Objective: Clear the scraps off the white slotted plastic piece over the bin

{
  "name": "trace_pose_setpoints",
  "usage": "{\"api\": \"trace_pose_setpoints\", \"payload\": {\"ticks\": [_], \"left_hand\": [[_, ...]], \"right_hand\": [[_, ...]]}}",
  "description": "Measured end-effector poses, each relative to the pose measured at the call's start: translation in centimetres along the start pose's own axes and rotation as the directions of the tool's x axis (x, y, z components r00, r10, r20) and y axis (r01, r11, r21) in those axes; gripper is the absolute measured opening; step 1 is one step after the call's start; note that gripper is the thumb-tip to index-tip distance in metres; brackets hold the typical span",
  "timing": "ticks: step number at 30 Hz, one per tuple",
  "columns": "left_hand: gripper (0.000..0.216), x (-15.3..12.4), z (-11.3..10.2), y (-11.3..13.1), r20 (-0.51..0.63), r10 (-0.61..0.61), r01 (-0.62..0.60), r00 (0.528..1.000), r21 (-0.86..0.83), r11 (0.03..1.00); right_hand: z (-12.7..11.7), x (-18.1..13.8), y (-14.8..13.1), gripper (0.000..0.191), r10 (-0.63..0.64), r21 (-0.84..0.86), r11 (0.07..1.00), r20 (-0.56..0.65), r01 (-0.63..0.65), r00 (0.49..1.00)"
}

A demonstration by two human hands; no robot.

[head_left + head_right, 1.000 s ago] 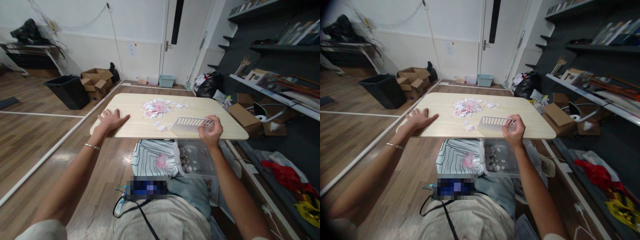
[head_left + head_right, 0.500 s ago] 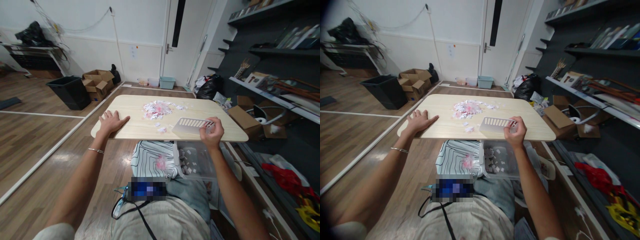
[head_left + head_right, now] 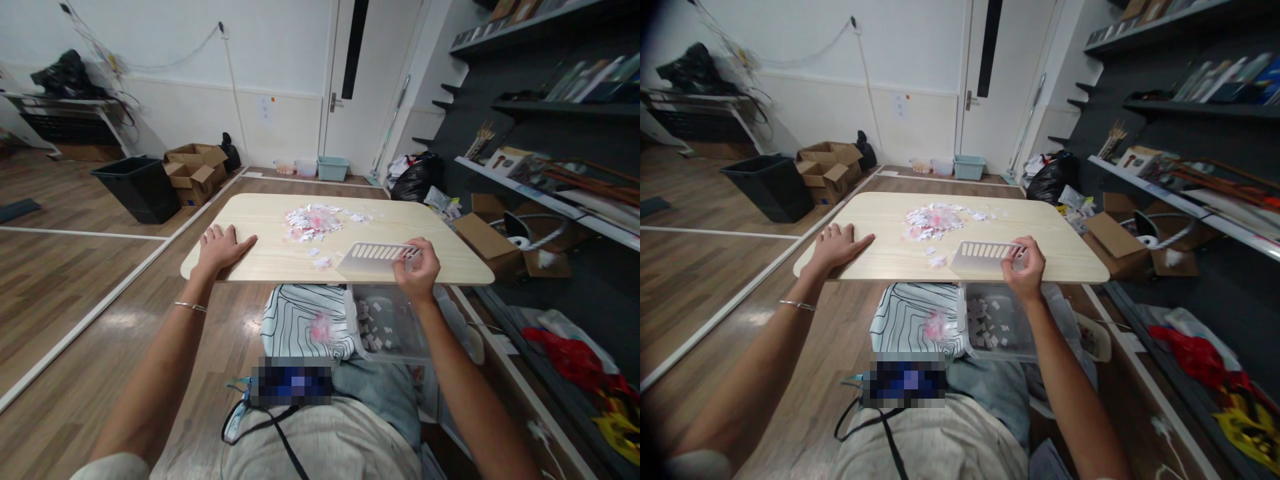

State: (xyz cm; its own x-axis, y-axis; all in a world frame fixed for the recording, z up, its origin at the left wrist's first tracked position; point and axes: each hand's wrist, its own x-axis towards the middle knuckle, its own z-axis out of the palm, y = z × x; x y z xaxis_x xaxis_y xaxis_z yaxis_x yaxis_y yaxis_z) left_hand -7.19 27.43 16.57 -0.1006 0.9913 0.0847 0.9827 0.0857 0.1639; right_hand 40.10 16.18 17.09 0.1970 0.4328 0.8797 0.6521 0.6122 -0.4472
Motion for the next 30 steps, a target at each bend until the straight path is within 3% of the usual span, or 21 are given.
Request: {"api": "trace_pose_setpoints", "payload": {"ticks": [12,20,27,30], "left_hand": [[0.107,0.1,0.0,-0.2,-0.006,-0.003,0.003,1.0,-0.005,1.0],[0.105,0.1,0.1,-0.1,-0.012,0.0,0.0,1.0,0.002,1.0],[0.104,0.0,0.3,-0.1,-0.028,0.002,-0.002,1.0,0.005,1.0],[0.102,-0.1,0.3,0.0,-0.04,0.005,-0.005,0.999,0.0,1.0]], "right_hand": [[0.1,-0.5,0.6,0.033,0.056,0.061,0.996,0.065,-0.06,0.996],[0.3,-0.5,1.1,0.033,0.035,0.017,0.999,-0.095,-0.034,0.995],[-0.2,-0.2,1.6,0.033,-0.023,-0.004,1.0,-0.091,0.023,0.996],[-0.1,-0.2,1.0,0.033,0.006,0.001,1.0,-0.089,-0.006,0.996]]}}
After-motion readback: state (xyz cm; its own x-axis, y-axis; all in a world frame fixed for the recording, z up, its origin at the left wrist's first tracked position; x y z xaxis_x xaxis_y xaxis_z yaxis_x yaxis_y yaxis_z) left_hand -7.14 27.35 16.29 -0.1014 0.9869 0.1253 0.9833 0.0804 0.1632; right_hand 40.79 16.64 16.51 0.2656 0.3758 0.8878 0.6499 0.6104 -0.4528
